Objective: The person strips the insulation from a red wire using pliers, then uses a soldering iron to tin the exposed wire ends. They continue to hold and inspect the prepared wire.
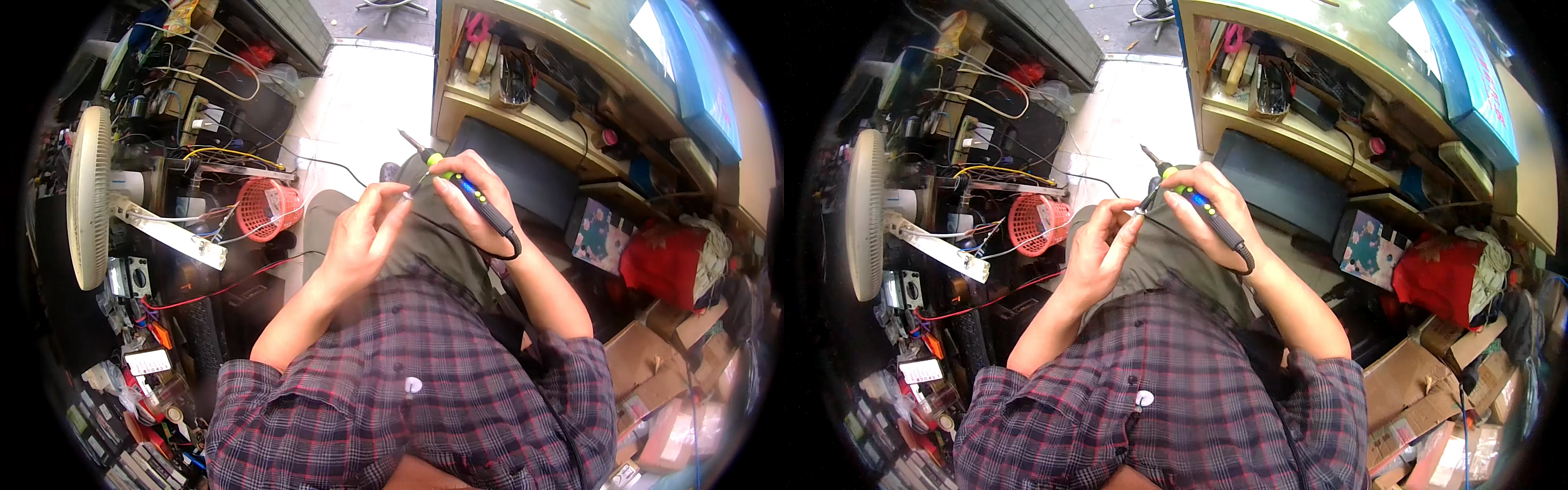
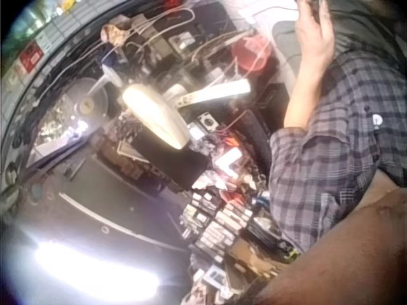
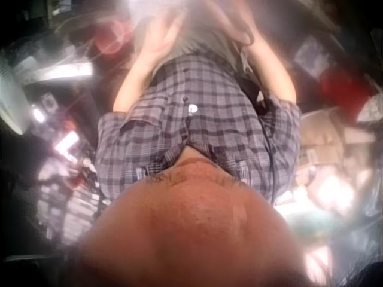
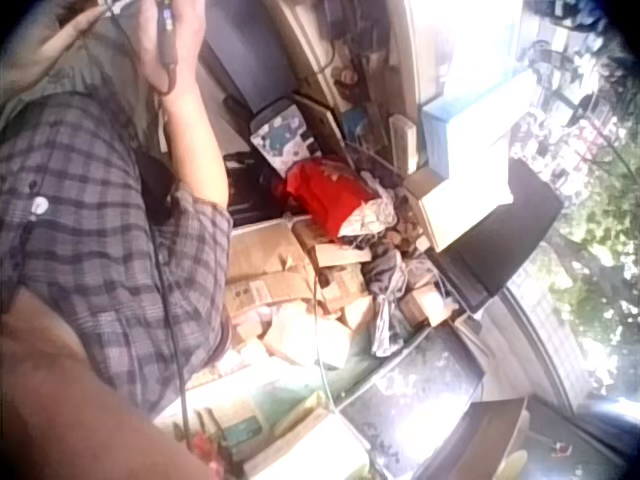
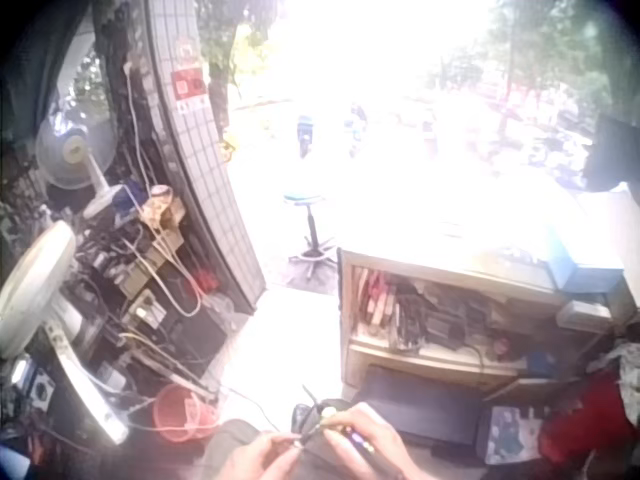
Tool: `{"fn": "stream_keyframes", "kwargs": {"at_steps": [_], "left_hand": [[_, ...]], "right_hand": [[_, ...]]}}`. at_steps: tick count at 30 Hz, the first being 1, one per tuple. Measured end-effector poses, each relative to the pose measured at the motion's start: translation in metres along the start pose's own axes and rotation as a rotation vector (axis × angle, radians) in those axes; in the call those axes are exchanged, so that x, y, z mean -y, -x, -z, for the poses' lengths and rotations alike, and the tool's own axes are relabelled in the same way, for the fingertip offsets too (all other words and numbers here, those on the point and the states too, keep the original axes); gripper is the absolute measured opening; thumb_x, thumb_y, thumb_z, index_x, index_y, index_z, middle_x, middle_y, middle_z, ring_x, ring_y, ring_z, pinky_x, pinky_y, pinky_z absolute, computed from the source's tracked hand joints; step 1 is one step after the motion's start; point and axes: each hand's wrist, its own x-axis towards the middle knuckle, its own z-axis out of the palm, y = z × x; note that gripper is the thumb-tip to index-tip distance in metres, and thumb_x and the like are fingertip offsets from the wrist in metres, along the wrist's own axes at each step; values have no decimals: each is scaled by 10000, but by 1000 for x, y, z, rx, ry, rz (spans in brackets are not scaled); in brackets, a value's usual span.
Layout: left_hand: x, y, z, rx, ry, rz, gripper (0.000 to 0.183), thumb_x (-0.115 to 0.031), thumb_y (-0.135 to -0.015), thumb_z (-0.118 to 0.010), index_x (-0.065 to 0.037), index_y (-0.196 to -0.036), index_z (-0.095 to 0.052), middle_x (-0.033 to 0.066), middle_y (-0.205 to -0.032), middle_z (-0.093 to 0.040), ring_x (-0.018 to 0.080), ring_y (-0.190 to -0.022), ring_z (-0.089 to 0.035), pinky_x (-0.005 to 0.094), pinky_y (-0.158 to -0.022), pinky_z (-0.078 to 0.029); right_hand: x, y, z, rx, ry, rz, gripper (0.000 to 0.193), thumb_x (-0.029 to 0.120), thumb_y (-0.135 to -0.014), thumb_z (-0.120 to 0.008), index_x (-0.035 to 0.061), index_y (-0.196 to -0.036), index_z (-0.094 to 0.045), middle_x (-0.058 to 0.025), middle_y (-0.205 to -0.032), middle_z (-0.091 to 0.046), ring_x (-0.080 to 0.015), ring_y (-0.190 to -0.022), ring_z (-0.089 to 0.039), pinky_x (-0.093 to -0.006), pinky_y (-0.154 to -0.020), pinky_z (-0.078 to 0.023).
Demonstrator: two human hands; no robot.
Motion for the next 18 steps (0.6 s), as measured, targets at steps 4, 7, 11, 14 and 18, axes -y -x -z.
{"fn": "stream_keyframes", "kwargs": {"at_steps": [4,7,11,14,18], "left_hand": [[-6,2,1,-12,-133,12,291,-89,-1021,-748,-40,-1292,-654,136,-987,-739,219,-825,-729,339,-754,-564],[-6,1,0,-48,-221,-37,302,-100,-993,-775,-52,-1267,-659,150,-1029,-755,290,-870,-760,378,-770,-582],[-6,1,0,-81,-291,-110,302,-101,-971,-789,-60,-1241,-661,144,-1030,-757,323,-885,-759,405,-770,-586],[-6,1,0,-79,-309,-106,297,-100,-965,-791,-66,-1231,-663,140,-1024,-756,324,-897,-761,409,-767,-585],[-5,1,0,-84,-327,-121,297,-101,-959,-794,-72,-1225,-665,135,-1015,-753,326,-908,-759,416,-768,-583]], "right_hand": [[-1,-1,4,53,16,8,191,141,-1007,-737,33,-1165,-739,-141,-1073,-691,-265,-977,-679,-361,-907,-536],[-3,-1,5,74,33,13,191,142,-1005,-740,30,-1160,-739,-144,-1068,-689,-265,-970,-681,-365,-902,-539],[-6,-1,4,78,42,28,189,142,-1002,-742,26,-1151,-737,-146,-1060,-689,-270,-960,-682,-367,-890,-542],[-6,-1,4,73,43,37,184,139,-1001,-742,24,-1144,-737,-146,-1052,-689,-273,-956,-684,-365,-884,-543],[-8,-2,4,58,57,57,176,132,-999,-741,23,-1136,-737,-141,-1036,-683,-271,-944,-680,-366,-875,-540]]}}
